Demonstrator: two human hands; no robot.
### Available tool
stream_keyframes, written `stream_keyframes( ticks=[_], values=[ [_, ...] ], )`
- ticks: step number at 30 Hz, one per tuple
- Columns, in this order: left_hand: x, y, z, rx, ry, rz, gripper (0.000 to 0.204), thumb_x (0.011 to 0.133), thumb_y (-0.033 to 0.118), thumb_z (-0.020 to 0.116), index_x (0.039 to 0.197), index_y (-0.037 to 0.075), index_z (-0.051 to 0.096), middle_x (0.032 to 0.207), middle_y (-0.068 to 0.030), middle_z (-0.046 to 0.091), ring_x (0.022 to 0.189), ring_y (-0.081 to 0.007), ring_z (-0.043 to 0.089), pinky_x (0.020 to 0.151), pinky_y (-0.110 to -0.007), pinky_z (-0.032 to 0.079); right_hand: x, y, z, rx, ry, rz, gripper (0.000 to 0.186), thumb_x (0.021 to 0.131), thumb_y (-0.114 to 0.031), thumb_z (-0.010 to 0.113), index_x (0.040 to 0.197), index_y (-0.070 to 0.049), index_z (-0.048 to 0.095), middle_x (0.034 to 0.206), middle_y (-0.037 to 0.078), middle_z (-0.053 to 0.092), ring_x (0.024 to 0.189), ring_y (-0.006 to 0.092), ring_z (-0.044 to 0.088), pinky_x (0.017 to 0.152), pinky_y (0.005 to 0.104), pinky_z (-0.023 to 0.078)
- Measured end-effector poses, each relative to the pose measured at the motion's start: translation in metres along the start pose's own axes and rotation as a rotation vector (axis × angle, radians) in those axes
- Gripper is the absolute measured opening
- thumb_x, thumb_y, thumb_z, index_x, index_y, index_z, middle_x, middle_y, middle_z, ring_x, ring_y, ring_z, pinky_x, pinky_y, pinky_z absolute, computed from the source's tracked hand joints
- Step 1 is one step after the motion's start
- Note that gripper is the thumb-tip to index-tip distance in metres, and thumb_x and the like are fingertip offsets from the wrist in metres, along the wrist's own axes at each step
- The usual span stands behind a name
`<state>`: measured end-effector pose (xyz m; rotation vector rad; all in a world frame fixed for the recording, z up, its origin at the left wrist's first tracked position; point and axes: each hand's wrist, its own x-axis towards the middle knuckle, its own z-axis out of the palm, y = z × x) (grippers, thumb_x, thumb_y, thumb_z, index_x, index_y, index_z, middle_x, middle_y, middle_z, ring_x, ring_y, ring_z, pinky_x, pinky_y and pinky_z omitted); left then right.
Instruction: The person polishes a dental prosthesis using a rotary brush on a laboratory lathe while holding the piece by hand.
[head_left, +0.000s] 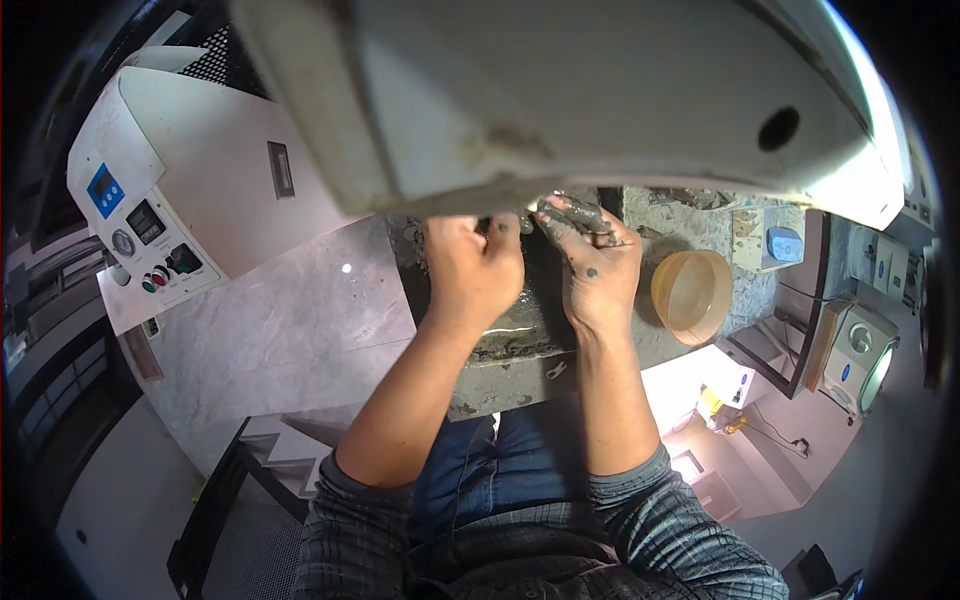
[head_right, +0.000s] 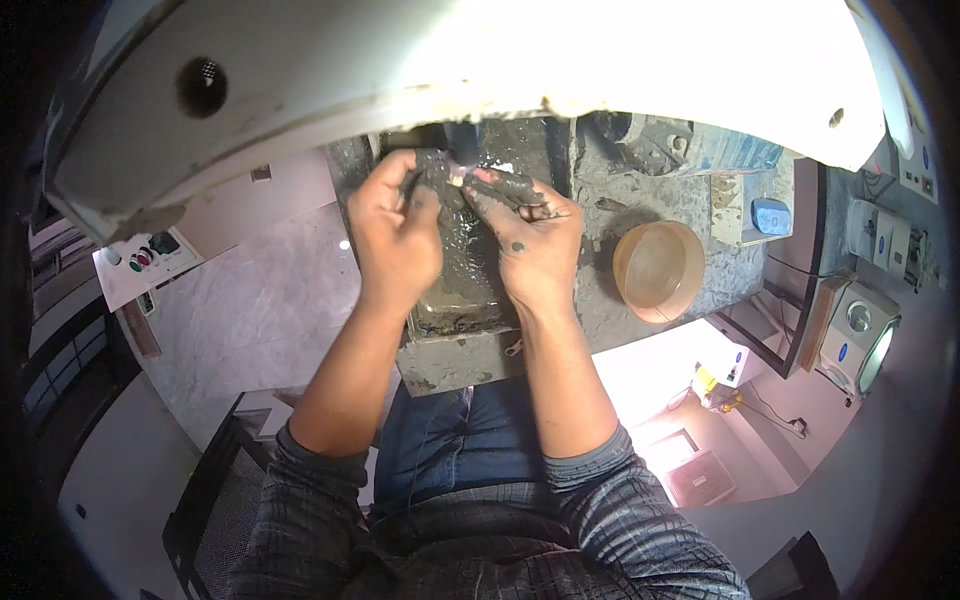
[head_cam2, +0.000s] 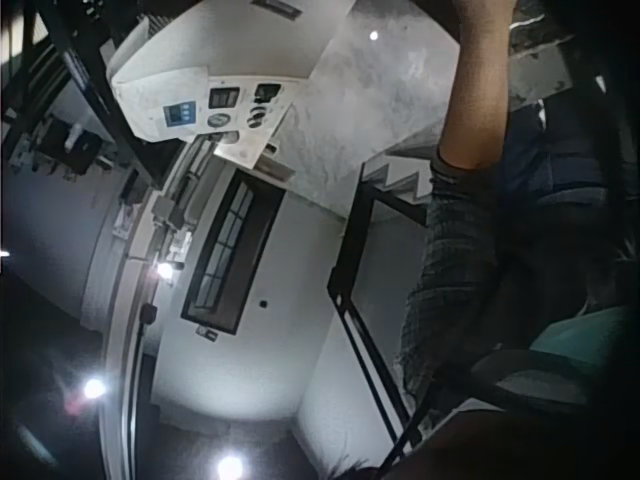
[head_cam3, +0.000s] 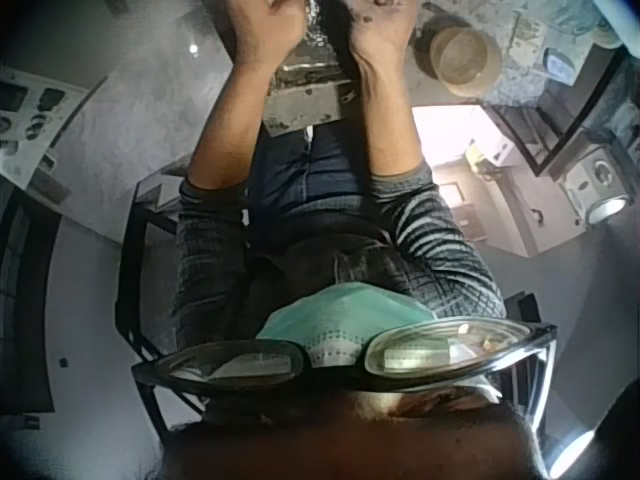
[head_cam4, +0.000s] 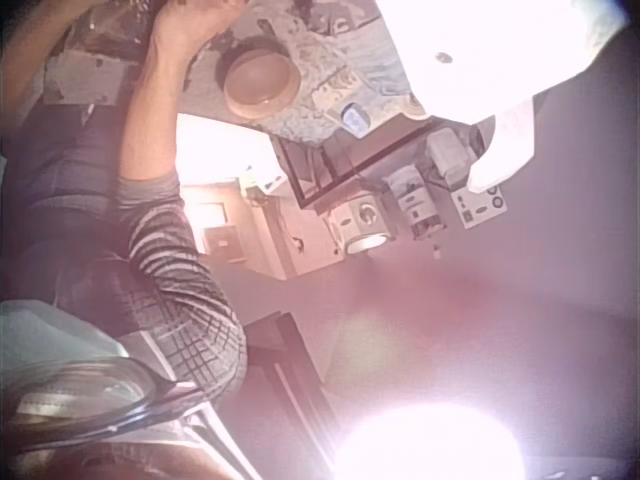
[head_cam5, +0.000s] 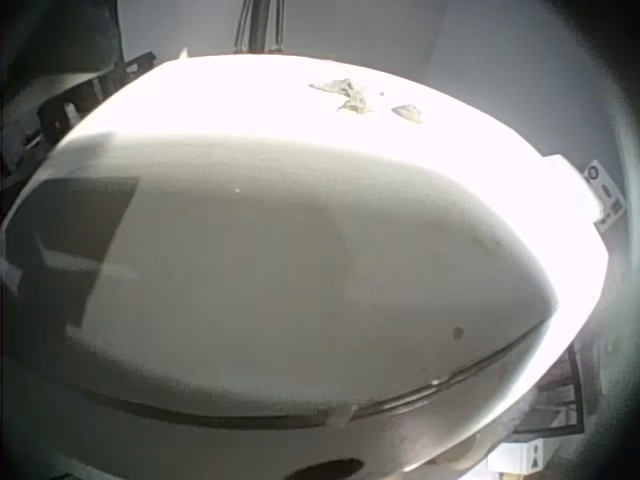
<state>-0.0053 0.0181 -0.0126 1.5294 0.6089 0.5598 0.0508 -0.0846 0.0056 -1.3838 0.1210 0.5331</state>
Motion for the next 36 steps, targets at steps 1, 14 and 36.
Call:
stream_keyframes(
  ticks=[1,14,36],
  values=[
    [-0.004,-0.005,-0.001,0.007,0.005,0.052,0.024,0.082,-0.013,0.045,0.097,-0.005,0.062,0.083,-0.0034,0.063,0.066,-0.003,0.051,0.057,-0.019,0.04,-0.001,0.0,-0.001,-0.007,-0.012,-0.013,0.02,0.081,0.011,0.066,0.1,0.007,0.069,0.094,0.012,0.071,0.083,0.013,0.066,0.079,0.0244,0.052],
    [0.0,-0.004,0.033,-0.184,0.222,-0.212,0.022,0.083,-0.012,0.045,0.096,-0.005,0.061,0.086,-0.0032,0.064,0.069,-0.0043,0.054,0.059,-0.02,0.041,0.017,-0.014,-0.002,-0.206,-0.02,-0.079,0.02,0.082,0.009,0.064,0.101,0.006,0.07,0.093,0.01,0.071,0.081,0.0116,0.064,0.074,0.0231,0.051],
    [-0.008,-0.005,0.031,-0.307,0.249,-0.178,0.024,0.082,-0.015,0.044,0.095,-0.004,0.062,0.087,-0.0045,0.065,0.076,-0.0069,0.058,0.069,-0.02,0.045,0.014,-0.004,-0.009,-0.283,-0.049,-0.145,0.017,0.081,0.007,0.068,0.097,0.004,0.071,0.09,0.006,0.072,0.078,0.0082,0.063,0.072,0.0229,0.05]
  ],
)
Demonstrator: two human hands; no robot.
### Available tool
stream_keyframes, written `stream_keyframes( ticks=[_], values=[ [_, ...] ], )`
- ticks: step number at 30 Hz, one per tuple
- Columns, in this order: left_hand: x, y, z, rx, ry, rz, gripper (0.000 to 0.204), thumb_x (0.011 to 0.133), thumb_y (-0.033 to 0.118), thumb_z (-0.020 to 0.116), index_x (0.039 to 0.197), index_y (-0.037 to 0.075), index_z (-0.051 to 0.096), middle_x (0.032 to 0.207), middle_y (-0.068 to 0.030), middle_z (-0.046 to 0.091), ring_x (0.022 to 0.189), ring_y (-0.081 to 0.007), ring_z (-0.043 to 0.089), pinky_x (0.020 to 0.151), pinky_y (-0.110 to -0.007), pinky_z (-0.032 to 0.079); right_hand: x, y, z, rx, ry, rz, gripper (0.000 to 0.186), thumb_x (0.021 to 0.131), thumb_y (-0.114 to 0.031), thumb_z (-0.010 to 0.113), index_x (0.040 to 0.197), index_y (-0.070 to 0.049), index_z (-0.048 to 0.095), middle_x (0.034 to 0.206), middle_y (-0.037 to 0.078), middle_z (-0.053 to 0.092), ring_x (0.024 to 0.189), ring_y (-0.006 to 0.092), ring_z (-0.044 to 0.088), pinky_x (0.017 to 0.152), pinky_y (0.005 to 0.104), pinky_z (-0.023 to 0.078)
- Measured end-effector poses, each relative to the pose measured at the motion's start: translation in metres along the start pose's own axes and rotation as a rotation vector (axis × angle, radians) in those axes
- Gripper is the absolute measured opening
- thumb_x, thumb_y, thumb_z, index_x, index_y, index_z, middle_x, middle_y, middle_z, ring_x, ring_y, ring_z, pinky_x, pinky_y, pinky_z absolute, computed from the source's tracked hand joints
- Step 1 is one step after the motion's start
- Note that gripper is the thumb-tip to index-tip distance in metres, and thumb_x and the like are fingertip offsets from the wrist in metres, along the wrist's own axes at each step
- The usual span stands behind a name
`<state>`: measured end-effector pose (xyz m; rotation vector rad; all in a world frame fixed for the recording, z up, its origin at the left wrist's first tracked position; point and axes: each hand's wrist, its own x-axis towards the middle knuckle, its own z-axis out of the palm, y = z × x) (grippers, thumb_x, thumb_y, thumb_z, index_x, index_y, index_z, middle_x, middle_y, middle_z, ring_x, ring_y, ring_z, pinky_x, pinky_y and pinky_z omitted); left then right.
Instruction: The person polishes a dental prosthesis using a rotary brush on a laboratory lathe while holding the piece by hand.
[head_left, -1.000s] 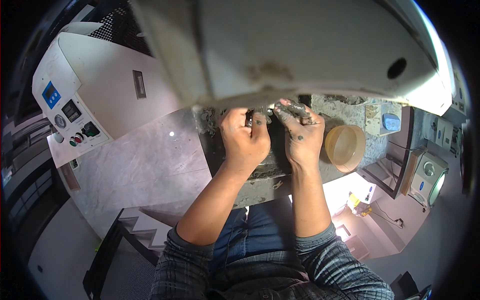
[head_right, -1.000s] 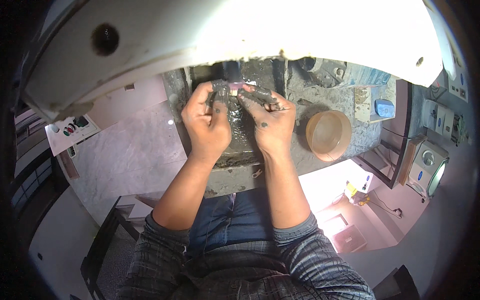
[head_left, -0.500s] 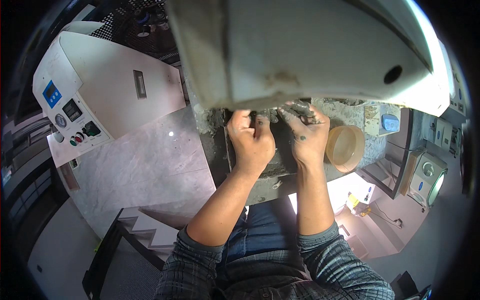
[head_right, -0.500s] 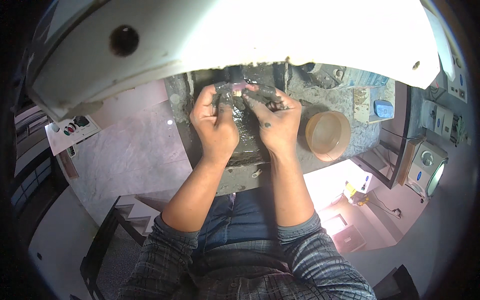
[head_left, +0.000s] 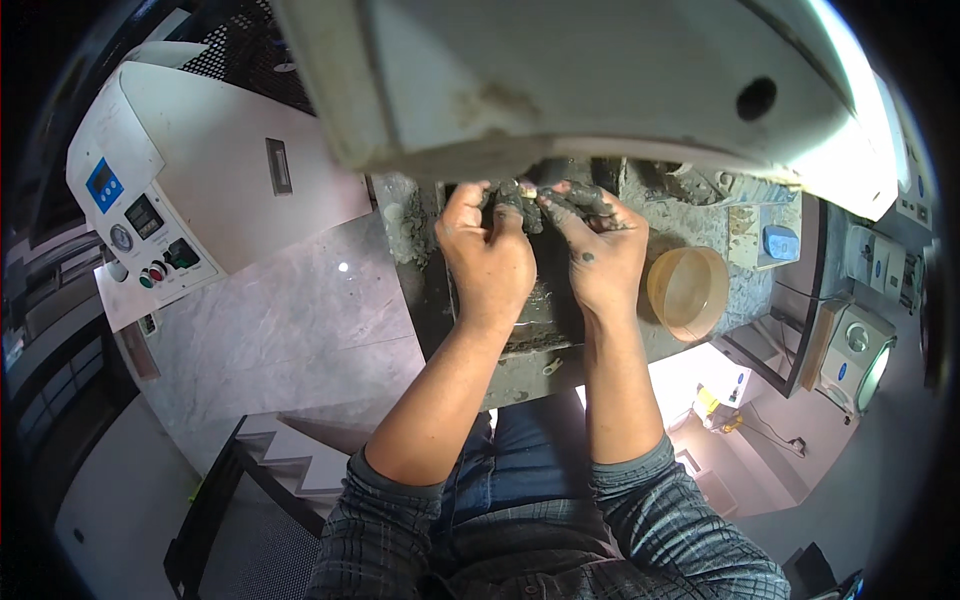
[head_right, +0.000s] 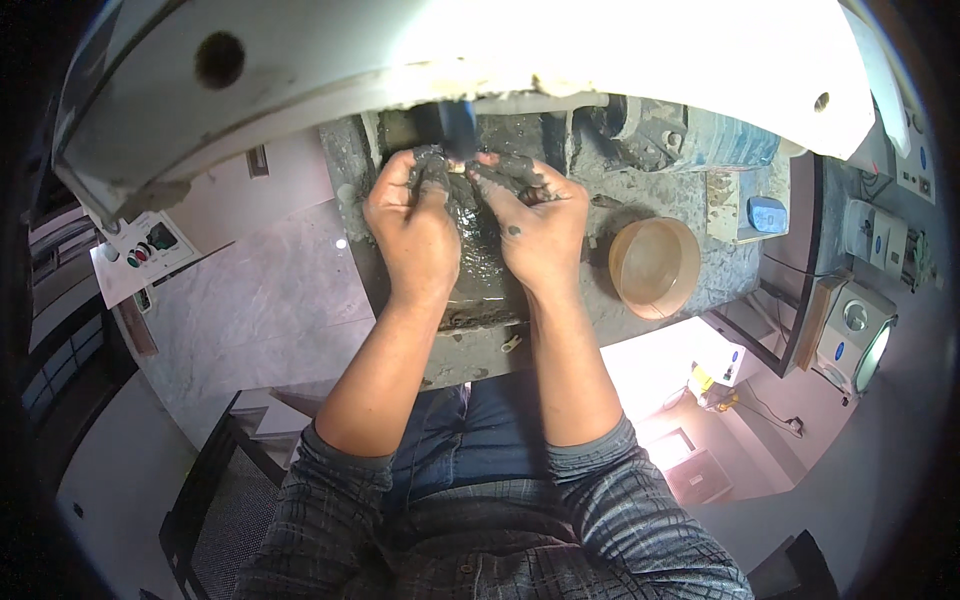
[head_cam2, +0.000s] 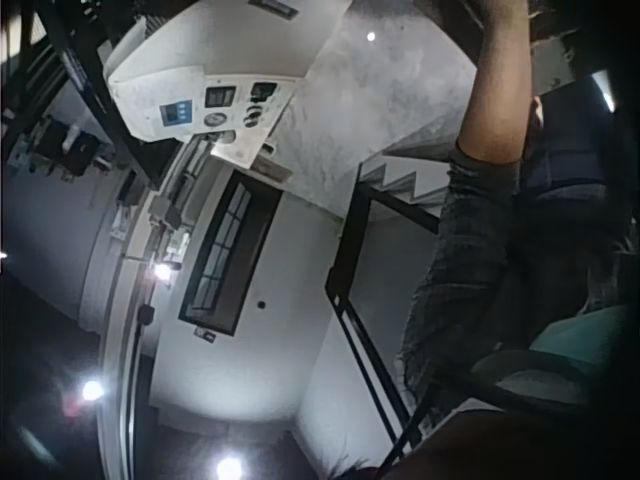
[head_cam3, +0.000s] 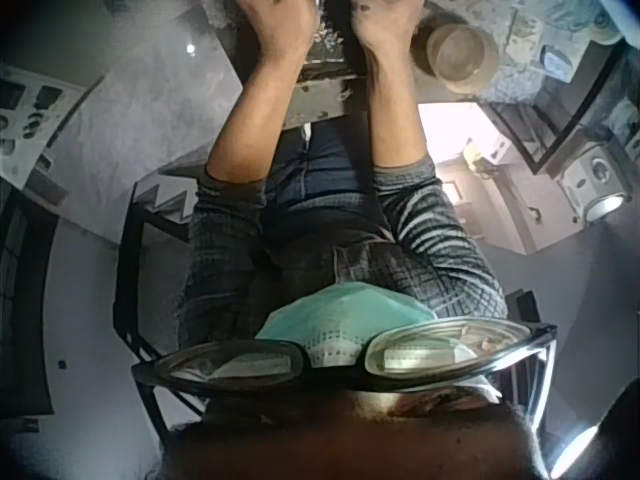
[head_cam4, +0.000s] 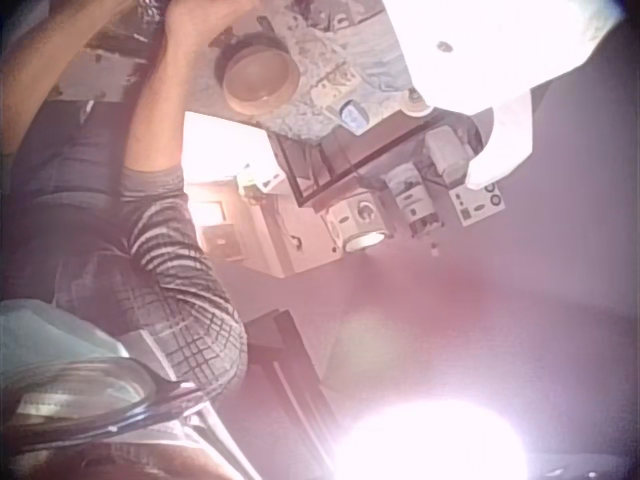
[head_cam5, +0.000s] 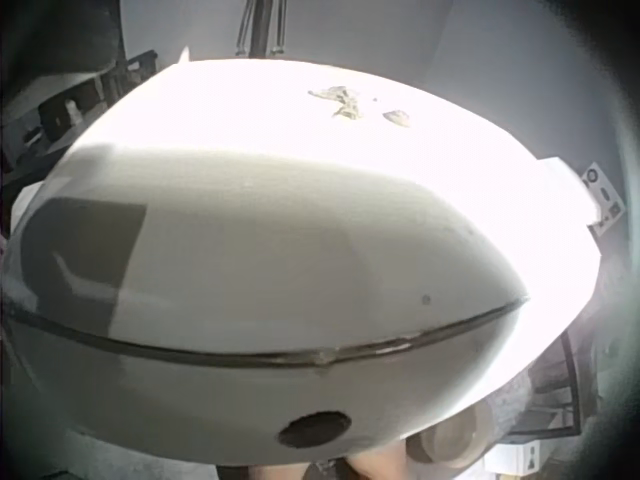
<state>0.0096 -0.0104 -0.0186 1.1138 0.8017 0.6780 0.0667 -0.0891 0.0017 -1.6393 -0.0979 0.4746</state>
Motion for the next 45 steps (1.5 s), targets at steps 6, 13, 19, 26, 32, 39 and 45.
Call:
stream_keyframes(
  ticks=[6,13,19,26,32,39,45],
  values=[
    [-0.005,0.007,-0.01,0.0,0.009,0.025,0.023,0.08,-0.017,0.043,0.091,-0.006,0.06,0.085,-0.0072,0.065,0.079,-0.0107,0.06,0.071,-0.025,0.047,-0.005,-0.005,0.006,0.019,-0.049,0.027,0.016,0.081,0.008,0.068,0.097,0.005,0.07,0.09,0.007,0.072,0.079,0.0085,0.063,0.072,0.0223,0.05],
    [-0.006,-0.005,-0.011,0.353,-0.027,0.433,0.022,0.072,-0.009,0.048,0.091,-0.004,0.059,0.081,-0.0182,0.062,0.072,-0.032,0.063,0.067,-0.034,0.05,-0.008,0.01,0.0,0.15,-0.007,0.062,0.018,0.081,0.008,0.068,0.099,0.005,0.07,0.091,0.008,0.071,0.08,0.0085,0.063,0.073,0.0218,0.05],
    [-0.002,-0.003,-0.009,0.276,-0.029,0.356,0.024,0.072,-0.01,0.047,0.091,-0.005,0.06,0.081,-0.0183,0.063,0.071,-0.0292,0.063,0.067,-0.034,0.05,-0.008,0.003,0.008,0.186,-0.004,0.071,0.016,0.082,0.009,0.067,0.098,0.005,0.07,0.092,0.009,0.071,0.08,0.0094,0.064,0.074,0.0221,0.051],
    [0.017,0.019,-0.017,0.22,-0.123,0.087,0.023,0.076,-0.013,0.046,0.092,-0.005,0.059,0.079,-0.0091,0.063,0.071,-0.0098,0.056,0.064,-0.024,0.045,-0.005,-0.001,0.013,0.158,-0.024,0.1,0.017,0.082,0.008,0.066,0.098,0.006,0.07,0.093,0.01,0.072,0.081,0.0108,0.065,0.075,0.0233,0.051],
    [0.006,0.025,-0.017,0.314,-0.113,0.129,0.019,0.079,-0.011,0.047,0.092,-0.005,0.06,0.077,-0.0085,0.062,0.068,-0.0098,0.056,0.061,-0.024,0.044,-0.012,-0.006,0.015,0.141,0.01,0.064,0.016,0.082,0.008,0.065,0.097,0.005,0.07,0.091,0.008,0.072,0.079,0.0093,0.064,0.073,0.0226,0.05],
    [0.014,0.017,-0.023,0.366,-0.164,0.19,0.024,0.083,-0.015,0.044,0.1,-0.008,0.06,0.086,-0.0067,0.063,0.075,-0.0067,0.057,0.062,-0.019,0.043,-0.009,-0.001,0.016,0.149,-0.009,0.087,0.018,0.083,0.006,0.067,0.1,0.004,0.07,0.09,0.007,0.071,0.079,0.0084,0.063,0.072,0.0219,0.05],
    [-0.001,0.003,-0.032,0.352,-0.174,0.342,0.027,0.085,-0.014,0.042,0.104,-0.008,0.059,0.094,-0.0087,0.064,0.077,-0.007,0.06,0.068,-0.019,0.047,-0.018,0.004,0.013,0.162,0.017,0.065,0.018,0.082,0.006,0.068,0.1,0.004,0.071,0.09,0.006,0.071,0.078,0.0075,0.062,0.071,0.0216,0.049]
  ],
)
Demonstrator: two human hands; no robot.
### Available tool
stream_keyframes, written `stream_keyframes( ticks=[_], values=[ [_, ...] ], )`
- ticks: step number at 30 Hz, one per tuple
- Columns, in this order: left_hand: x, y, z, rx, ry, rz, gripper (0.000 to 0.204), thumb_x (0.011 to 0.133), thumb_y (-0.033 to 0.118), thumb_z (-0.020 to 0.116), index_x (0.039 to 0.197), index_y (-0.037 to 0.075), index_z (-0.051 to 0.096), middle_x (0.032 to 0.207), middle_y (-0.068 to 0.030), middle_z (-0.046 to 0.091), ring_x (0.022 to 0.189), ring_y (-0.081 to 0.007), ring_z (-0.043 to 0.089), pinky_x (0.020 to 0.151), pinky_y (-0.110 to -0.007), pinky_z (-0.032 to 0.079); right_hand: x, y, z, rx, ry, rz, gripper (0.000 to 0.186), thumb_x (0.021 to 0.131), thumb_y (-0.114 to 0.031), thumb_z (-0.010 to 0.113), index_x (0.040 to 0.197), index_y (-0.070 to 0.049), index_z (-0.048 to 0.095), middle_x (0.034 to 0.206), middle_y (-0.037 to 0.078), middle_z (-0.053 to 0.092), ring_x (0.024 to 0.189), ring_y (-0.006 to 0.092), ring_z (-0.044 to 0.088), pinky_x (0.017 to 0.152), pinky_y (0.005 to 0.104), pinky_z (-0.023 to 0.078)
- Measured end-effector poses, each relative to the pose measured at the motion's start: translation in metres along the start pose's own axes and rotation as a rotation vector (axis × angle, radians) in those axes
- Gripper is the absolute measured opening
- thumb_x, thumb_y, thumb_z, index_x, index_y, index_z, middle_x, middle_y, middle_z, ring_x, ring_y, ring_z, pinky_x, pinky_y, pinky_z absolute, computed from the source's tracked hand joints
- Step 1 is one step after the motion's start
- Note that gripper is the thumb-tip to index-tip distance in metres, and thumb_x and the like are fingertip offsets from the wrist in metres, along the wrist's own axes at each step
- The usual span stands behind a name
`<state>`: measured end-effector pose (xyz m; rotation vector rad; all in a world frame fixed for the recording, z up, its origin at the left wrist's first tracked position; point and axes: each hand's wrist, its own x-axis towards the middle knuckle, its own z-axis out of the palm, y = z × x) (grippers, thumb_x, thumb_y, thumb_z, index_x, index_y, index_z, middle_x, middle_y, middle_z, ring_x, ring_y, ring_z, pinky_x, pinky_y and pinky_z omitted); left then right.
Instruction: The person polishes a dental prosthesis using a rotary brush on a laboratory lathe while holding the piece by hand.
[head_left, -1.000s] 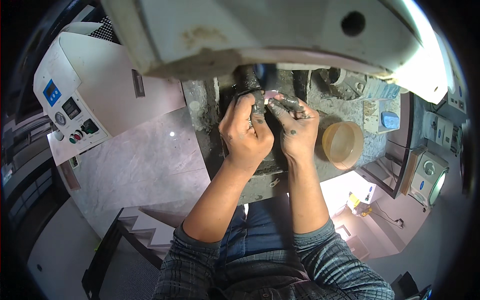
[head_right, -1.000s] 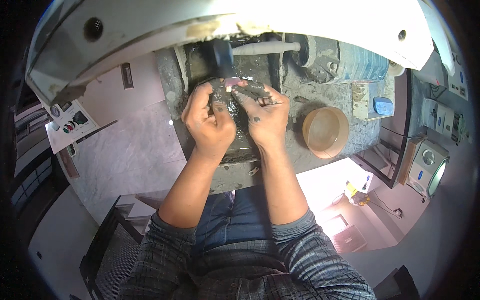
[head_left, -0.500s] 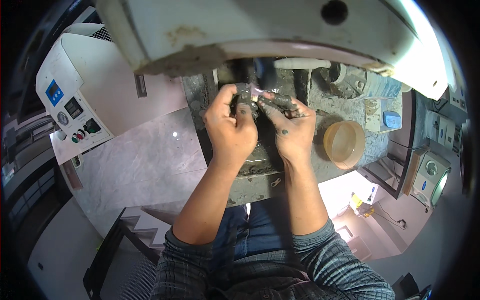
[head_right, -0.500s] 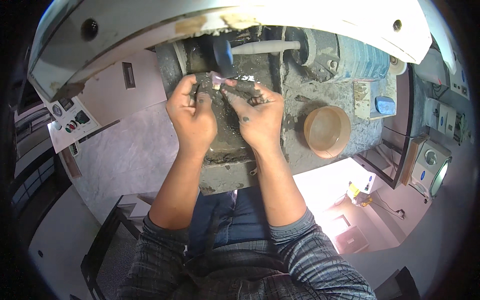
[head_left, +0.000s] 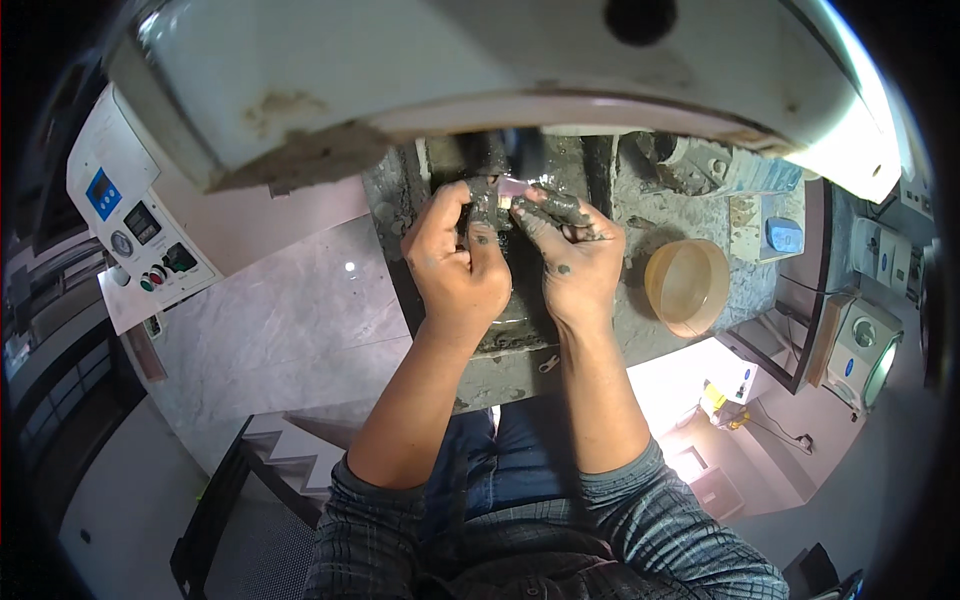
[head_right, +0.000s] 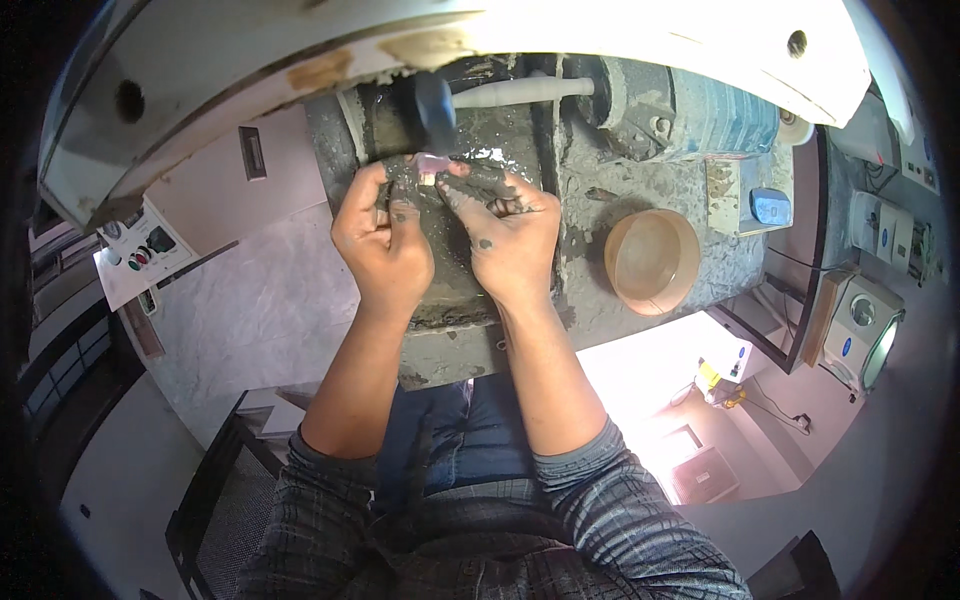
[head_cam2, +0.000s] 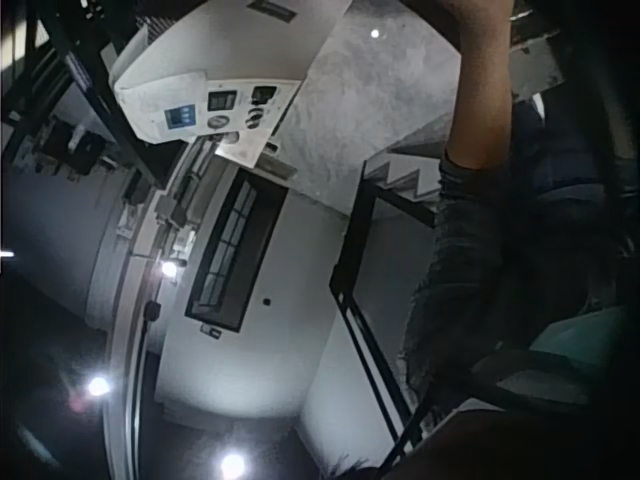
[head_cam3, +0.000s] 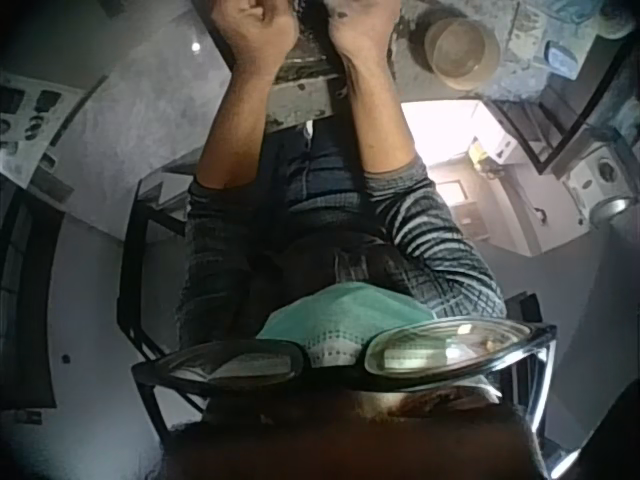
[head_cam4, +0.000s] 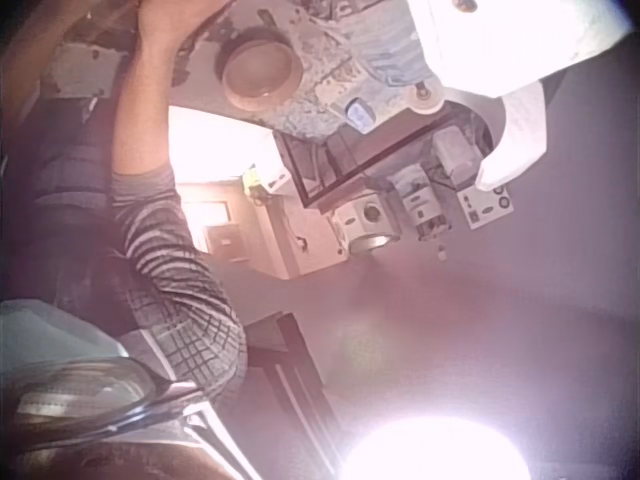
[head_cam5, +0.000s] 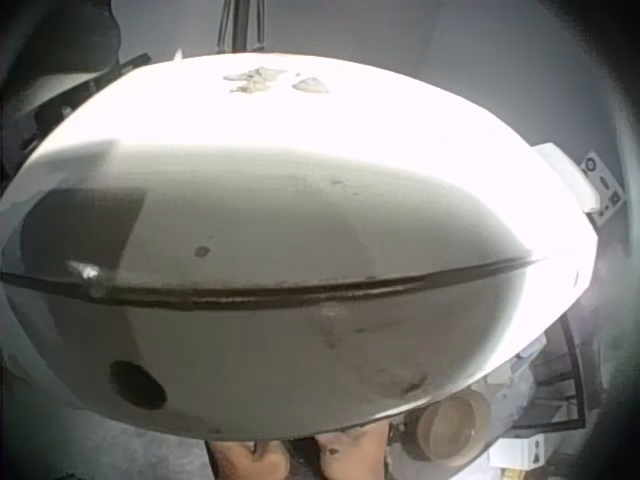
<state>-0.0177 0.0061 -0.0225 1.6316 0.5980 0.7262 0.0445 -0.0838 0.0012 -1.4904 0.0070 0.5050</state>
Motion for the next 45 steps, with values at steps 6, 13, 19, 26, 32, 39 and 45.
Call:
stream_keyframes(
  ticks=[6,13,19,26,32,39,45],
  values=[
    [0.005,0.007,0.01,-0.087,0.102,-0.13,0.023,0.073,-0.009,0.048,0.091,-0.005,0.061,0.079,-0.0148,0.064,0.071,-0.0206,0.063,0.067,-0.031,0.049,0.006,0.0,0.001,-0.017,-0.001,0.01,0.018,0.082,0.007,0.068,0.1,0.005,0.07,0.091,0.007,0.072,0.079,0.0084,0.063,0.072,0.0221,0.05],
    [0.011,0.009,0.011,0.003,0.081,-0.142,0.021,0.084,-0.012,0.046,0.097,-0.006,0.061,0.087,-0.0065,0.065,0.073,-0.0066,0.058,0.063,-0.019,0.045,0.007,-0.009,0.005,0.035,-0.011,0.042,0.016,0.081,0.008,0.067,0.097,0.005,0.07,0.091,0.009,0.072,0.081,0.0095,0.065,0.075,0.0224,0.05],
    [0.018,0.02,0.011,-0.136,0.11,-0.302,0.016,0.082,-0.01,0.049,0.091,-0.006,0.062,0.074,-0.0028,0.062,0.063,-0.0045,0.051,0.054,-0.021,0.038,0.006,-0.012,0.001,-0.075,-0.019,0.016,0.015,0.082,0.008,0.065,0.096,0.005,0.07,0.09,0.01,0.072,0.081,0.0111,0.065,0.075,0.0235,0.051],
    [0.021,0.018,0.011,-0.024,0.08,-0.248,0.023,0.084,-0.012,0.045,0.098,-0.006,0.062,0.078,-0.0029,0.062,0.062,-0.0033,0.051,0.051,-0.02,0.037,0.011,-0.012,0.004,-0.042,-0.04,0.052,0.016,0.082,0.008,0.064,0.097,0.005,0.069,0.09,0.009,0.072,0.082,0.0105,0.065,0.075,0.0233,0.051],
    [-0.005,0.0,0.004,0.075,0.049,-0.002,0.023,0.085,-0.009,0.046,0.104,-0.007,0.059,0.09,-0.0088,0.064,0.075,-0.0086,0.059,0.062,-0.022,0.048,0.006,-0.004,0.001,-0.012,-0.049,-0.005,0.017,0.083,0.008,0.065,0.099,0.005,0.069,0.092,0.008,0.071,0.081,0.0097,0.064,0.074,0.0227,0.05],
    [-0.008,0.001,0.003,0.193,0.085,0.184,0.02,0.082,-0.006,0.051,0.101,-0.01,0.058,0.092,-0.0163,0.065,0.079,-0.017,0.063,0.069,-0.028,0.052,0.006,-0.004,0.0,0.011,-0.077,-0.026,0.018,0.083,0.01,0.065,0.1,0.005,0.069,0.092,0.008,0.071,0.08,0.0094,0.064,0.073,0.0224,0.051],
    [-0.002,0.003,0.005,0.244,0.063,0.238,0.021,0.078,-0.005,0.051,0.097,-0.009,0.059,0.085,-0.0167,0.064,0.078,-0.018,0.063,0.071,-0.028,0.05,0.006,-0.003,-0.002,0.025,-0.051,0.032,0.019,0.082,0.011,0.064,0.1,0.006,0.068,0.096,0.01,0.07,0.087,0.0132,0.065,0.082,0.0254,0.052]
  ],
)
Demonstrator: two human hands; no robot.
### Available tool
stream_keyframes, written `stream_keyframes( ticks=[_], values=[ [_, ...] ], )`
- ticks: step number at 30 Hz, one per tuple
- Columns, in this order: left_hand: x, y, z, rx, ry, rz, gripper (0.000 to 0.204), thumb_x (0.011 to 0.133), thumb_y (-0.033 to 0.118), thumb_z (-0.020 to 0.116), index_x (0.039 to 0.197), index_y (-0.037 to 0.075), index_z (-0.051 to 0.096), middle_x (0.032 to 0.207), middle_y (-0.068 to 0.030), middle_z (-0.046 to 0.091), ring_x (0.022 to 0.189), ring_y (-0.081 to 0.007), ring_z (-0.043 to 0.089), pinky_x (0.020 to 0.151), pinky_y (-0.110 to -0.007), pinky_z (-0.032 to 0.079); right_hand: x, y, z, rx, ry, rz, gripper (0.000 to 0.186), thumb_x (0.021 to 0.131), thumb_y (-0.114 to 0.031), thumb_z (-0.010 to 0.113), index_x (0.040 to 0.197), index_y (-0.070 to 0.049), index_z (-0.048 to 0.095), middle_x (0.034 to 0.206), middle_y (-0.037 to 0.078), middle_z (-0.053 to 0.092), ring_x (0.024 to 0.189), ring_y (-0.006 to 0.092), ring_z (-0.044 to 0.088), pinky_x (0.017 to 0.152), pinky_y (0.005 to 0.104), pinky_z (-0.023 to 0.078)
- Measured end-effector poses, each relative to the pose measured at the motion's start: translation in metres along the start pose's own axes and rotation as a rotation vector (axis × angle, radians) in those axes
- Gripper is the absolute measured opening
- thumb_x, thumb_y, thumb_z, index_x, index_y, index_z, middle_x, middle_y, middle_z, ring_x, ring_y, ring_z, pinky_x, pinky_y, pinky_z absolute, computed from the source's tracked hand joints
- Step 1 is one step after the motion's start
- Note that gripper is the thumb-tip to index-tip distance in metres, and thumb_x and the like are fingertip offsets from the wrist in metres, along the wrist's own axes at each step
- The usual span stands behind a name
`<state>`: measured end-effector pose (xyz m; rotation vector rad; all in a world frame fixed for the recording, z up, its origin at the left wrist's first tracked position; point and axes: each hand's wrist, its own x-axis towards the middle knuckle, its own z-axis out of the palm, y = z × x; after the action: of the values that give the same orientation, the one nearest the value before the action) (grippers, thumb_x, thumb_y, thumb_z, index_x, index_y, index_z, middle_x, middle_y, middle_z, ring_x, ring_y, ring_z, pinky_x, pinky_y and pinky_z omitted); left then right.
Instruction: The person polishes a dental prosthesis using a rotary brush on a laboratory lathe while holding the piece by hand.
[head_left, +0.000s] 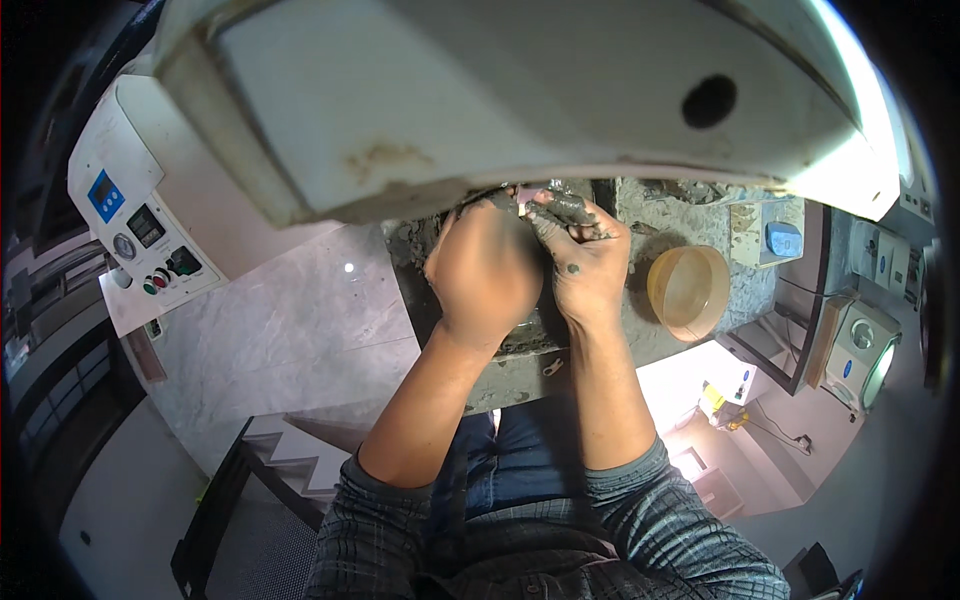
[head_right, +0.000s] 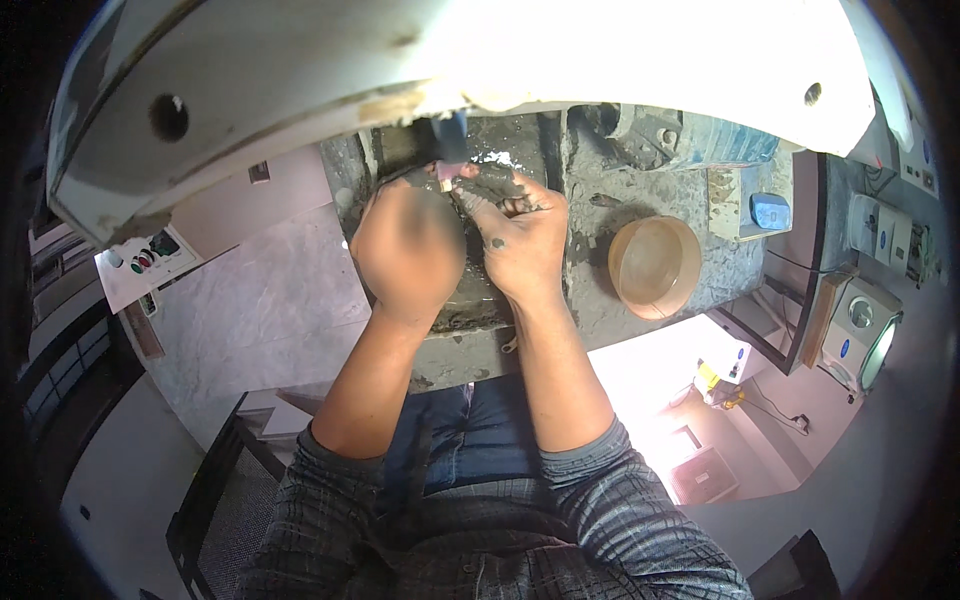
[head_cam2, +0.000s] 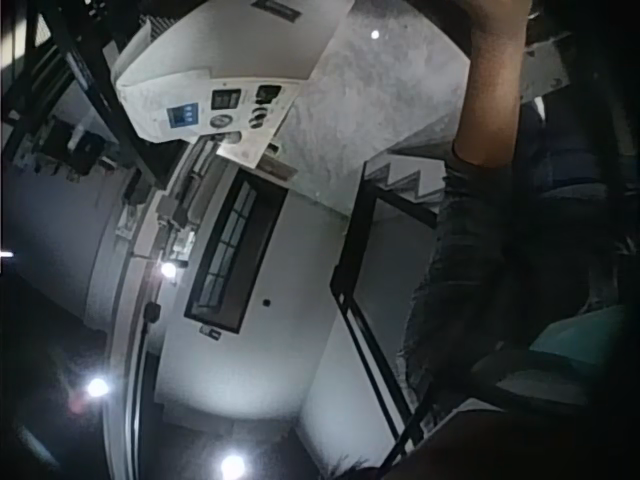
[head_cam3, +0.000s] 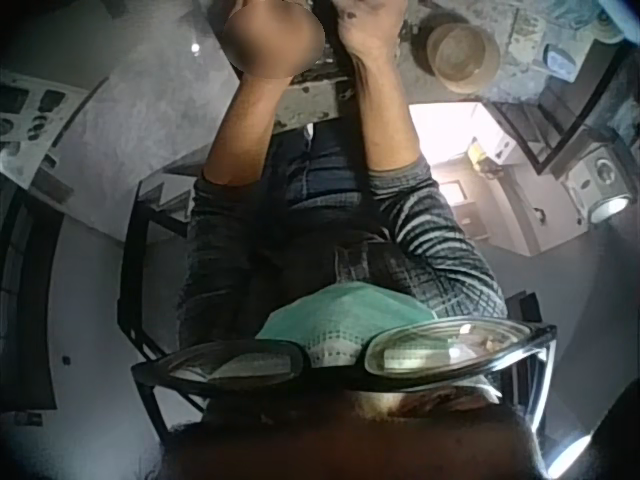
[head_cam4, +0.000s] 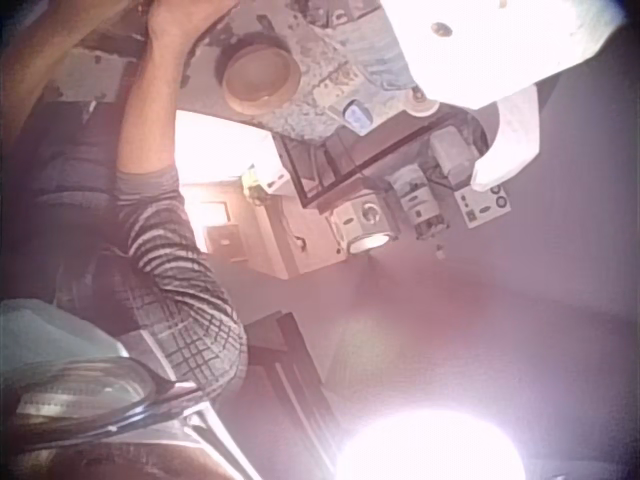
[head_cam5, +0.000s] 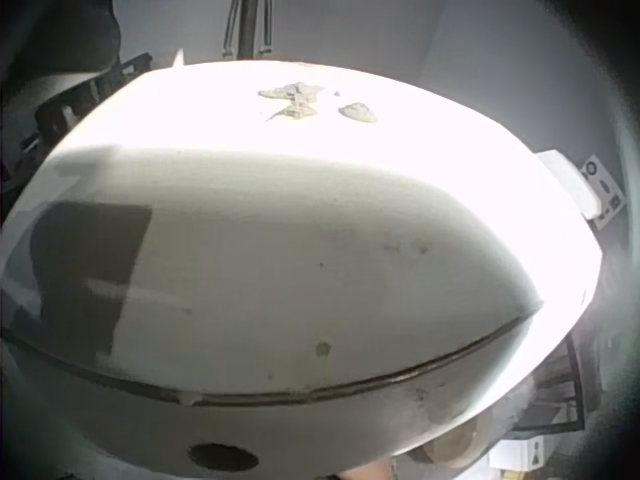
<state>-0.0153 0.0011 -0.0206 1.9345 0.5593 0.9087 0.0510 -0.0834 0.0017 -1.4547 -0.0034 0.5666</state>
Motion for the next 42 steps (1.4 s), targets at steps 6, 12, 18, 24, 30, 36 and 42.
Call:
stream_keyframes(
  ticks=[6,12,18,24,30,36,42],
  values=[
    [0.014,-0.006,0.007,-0.203,-0.08,-0.4,0.019,0.082,-0.011,0.047,0.095,-0.007,0.06,0.084,-0.0075,0.064,0.073,-0.0086,0.057,0.063,-0.023,0.045,0.006,-0.001,-0.001,-0.016,0.041,0.0,0.016,0.083,0.008,0.066,0.098,0.005,0.069,0.091,0.01,0.072,0.081,0.0106,0.065,0.073,0.0224,0.051],
    [0.018,0.008,-0.001,-0.307,-0.047,-0.44,0.021,0.083,-0.013,0.047,0.096,-0.006,0.062,0.083,-0.0032,0.063,0.067,-0.0036,0.053,0.056,-0.019,0.039,0.0,-0.008,0.002,-0.062,0.056,-0.017,0.015,0.082,0.007,0.066,0.097,0.006,0.069,0.09,0.009,0.072,0.08,0.0102,0.065,0.072,0.0225,0.05],
    [0.019,-0.002,-0.006,-0.272,0.006,-0.421,0.019,0.078,-0.007,0.055,0.096,-0.012,0.06,0.078,-0.0201,0.066,0.073,-0.0177,0.065,0.067,-0.027,0.05,0.001,-0.009,0.005,-0.117,0.017,-0.018,0.016,0.083,0.008,0.065,0.098,0.007,0.069,0.091,0.01,0.072,0.081,0.0117,0.065,0.074,0.0233,0.051],
    [0.017,0.006,0.003,-0.269,-0.013,-0.461,0.016,0.076,-0.008,0.051,0.089,-0.005,0.059,0.076,-0.0153,0.063,0.068,-0.0221,0.062,0.061,-0.032,0.047,0.005,-0.005,0.002,-0.02,0.023,0.044,0.017,0.082,0.008,0.066,0.099,0.007,0.069,0.092,0.01,0.072,0.081,0.0109,0.065,0.075,0.0232,0.051],
    [0.004,0.007,0.003,-0.188,0.083,-0.079,0.019,0.071,-0.005,0.051,0.089,-0.005,0.058,0.078,-0.0189,0.059,0.068,-0.0342,0.061,0.064,-0.036,0.049,-0.003,-0.005,-0.004,-0.046,0.017,-0.02,0.018,0.082,0.008,0.067,0.099,0.005,0.069,0.092,0.008,0.071,0.08,0.0096,0.064,0.073,0.0224,0.05],
    [0.011,0.016,0.003,-0.38,0.016,-0.514,0.022,0.073,-0.012,0.05,0.093,-0.006,0.059,0.082,-0.0146,0.063,0.069,-0.0175,0.061,0.063,-0.029,0.049,0.001,-0.007,0.0,-0.055,0.045,0.024,0.018,0.081,0.009,0.066,0.099,0.006,0.069,0.092,0.008,0.071,0.08,0.0096,0.064,0.073,0.0229,0.05],
    [0.018,0.01,0.005,-0.248,0.008,-0.403,0.016,0.076,-0.01,0.05,0.088,-0.006,0.06,0.072,-0.0116,0.063,0.068,-0.0134,0.059,0.063,-0.029,0.048,-0.003,-0.011,0.0,-0.073,0.052,-0.013,0.018,0.081,0.009,0.066,0.098,0.006,0.069,0.093,0.01,0.072,0.081,0.0113,0.065,0.076,0.0242,0.051]
  ],
)
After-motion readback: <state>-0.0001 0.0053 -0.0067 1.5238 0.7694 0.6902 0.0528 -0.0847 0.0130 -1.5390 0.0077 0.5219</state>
